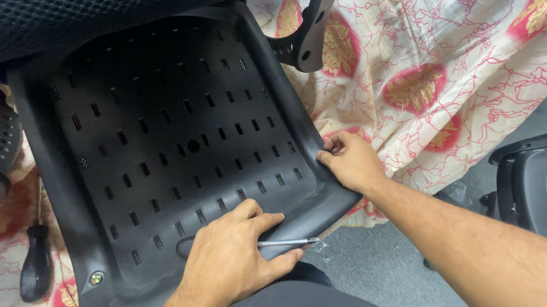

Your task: The person uses a screwdriver to remove screws from the underside of a black plastic chair seat. They detach the seat from the chair frame and set it aside, then continue to unscrew fasteners from the chair base.

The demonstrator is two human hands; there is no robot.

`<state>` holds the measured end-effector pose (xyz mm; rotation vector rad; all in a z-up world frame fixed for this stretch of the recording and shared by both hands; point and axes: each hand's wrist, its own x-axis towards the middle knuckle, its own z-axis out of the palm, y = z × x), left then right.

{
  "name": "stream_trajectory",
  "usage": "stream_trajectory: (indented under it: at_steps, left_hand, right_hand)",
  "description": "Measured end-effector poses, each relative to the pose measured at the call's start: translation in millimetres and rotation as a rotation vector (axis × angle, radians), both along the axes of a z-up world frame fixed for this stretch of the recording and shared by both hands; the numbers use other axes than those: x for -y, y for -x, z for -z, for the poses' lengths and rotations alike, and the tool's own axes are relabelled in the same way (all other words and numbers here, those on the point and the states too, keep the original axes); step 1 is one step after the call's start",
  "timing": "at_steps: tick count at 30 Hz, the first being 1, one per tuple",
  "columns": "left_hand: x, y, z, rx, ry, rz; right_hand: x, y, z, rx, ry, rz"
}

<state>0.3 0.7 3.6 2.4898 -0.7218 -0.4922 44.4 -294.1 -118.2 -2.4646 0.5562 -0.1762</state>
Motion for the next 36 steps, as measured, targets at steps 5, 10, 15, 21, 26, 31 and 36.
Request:
stream_trajectory:
  at_steps: [5,10,15,21,26,31,36]
  left_hand:
    - [-0.7,-0.4,-2.9,-0.006,-0.018,0.002]
    - [1.7,-0.4,-2.7,-0.032,-0.02,0.0]
    - [0.0,0.2,-1.2,0.007,-0.005,0.012]
    - [-0.2,1.0,1.4,0.039,0.03,0.003]
    - [-0.3,0.5,2.3,0.013,0.007,0.005]
    - [-0.8,0.0,-0.5,0.016,-0.015,0.018]
    - [1.2,-1.1,-1.5,-0.046,-0.072,0.015]
  right_hand:
    - [-3.8,-4.8,-6.5,0.023,-0.128,0.064]
    - [-0.1,-2.6,-0.6,-0.041,-0.041,0.046]
    - [-3.5,-2.9,-5.7,-0.068,-0.202,0.115]
    - [-2.4,-1.9,-7.2,-0.029,-0.02,0.047]
    - [6.1,-3.6,3.6,-0.054,-0.12,0.029]
    - [9.2,-4.1,11.4,0.011,-0.159,0.14]
    - [7.9,-2.6,7.4,-0.047,-0.133,0.122]
